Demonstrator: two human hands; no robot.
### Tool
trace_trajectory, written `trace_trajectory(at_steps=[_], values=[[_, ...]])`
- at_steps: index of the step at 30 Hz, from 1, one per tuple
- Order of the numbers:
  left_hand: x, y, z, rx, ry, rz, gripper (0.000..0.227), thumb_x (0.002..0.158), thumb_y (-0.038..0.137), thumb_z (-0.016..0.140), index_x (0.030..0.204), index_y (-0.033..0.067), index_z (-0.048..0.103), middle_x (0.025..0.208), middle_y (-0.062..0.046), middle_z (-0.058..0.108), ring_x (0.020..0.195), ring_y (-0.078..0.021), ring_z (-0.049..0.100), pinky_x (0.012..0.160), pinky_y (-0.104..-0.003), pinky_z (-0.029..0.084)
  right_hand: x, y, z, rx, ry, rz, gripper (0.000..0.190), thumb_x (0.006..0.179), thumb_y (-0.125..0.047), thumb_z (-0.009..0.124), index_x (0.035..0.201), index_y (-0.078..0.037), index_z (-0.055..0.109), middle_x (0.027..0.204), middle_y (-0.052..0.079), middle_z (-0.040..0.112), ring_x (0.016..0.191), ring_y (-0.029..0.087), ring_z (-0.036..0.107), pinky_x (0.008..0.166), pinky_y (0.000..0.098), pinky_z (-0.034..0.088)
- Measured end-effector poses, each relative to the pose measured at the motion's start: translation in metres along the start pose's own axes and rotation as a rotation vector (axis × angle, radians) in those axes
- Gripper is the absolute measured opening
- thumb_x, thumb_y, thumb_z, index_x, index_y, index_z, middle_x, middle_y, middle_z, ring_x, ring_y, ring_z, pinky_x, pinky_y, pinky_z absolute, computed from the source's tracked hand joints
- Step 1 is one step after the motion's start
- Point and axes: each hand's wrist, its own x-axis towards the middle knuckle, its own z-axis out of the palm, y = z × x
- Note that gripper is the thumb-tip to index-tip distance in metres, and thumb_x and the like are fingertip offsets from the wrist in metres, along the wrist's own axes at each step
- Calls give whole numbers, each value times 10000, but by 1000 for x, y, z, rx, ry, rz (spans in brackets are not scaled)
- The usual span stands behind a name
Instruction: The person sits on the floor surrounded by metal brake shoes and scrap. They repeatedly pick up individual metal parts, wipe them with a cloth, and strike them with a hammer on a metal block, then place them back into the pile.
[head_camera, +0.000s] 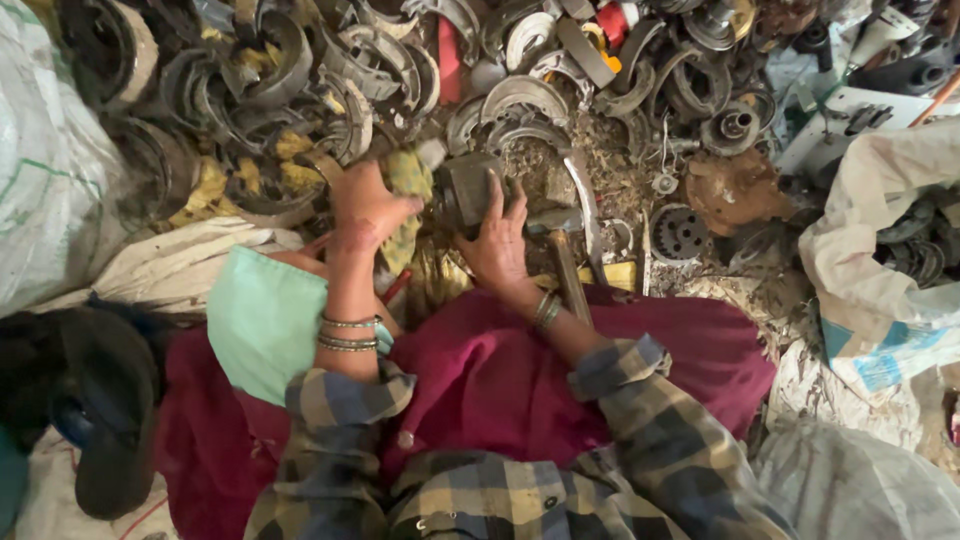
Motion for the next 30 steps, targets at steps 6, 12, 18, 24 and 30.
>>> trace_trajectory(at_steps=[6,12,18,24,30], values=[[-14,11,-23,-107,166,105,778,599,261,933,1297,82,640,1132,-214,727,1038,-454,658,897,-514,506,49,38,-25,-38,-497,255,1151,681,-268,816,1638,-305,177,1489,271,346,1090,460,667,893,478,634],[-15,21,-14,-5,58,50,766,594,306,933,1265,80,642,1070,-213,734,1008,-423,688,913,-492,526,81,80,-79,32,-527,-228,1096,723,-267,902,1639,-297,300,1391,297,525,1153,434,669,1027,458,562],[-17,22,-1,110,-56,41,694,616,345,912,1213,80,675,1072,-219,735,1020,-407,699,912,-490,541,28,65,-51,36,-258,-89,1181,664,-323,902,1621,-252,213,1332,364,472,1031,466,654,784,441,647],[-16,19,13,72,-98,159,794,584,315,927,1280,74,631,1057,-239,726,1018,-422,684,892,-494,538,1,38,-29,-149,-117,-12,1165,712,-406,928,1619,-219,221,1367,438,435,767,473,703,617,478,617],[-16,13,45,53,-158,179,798,573,296,924,1295,113,636,1110,-217,730,1050,-409,683,931,-478,536,0,30,-31,-167,-29,37,1208,695,-454,925,1627,-202,198,1299,408,502,825,497,690,659,512,602]])
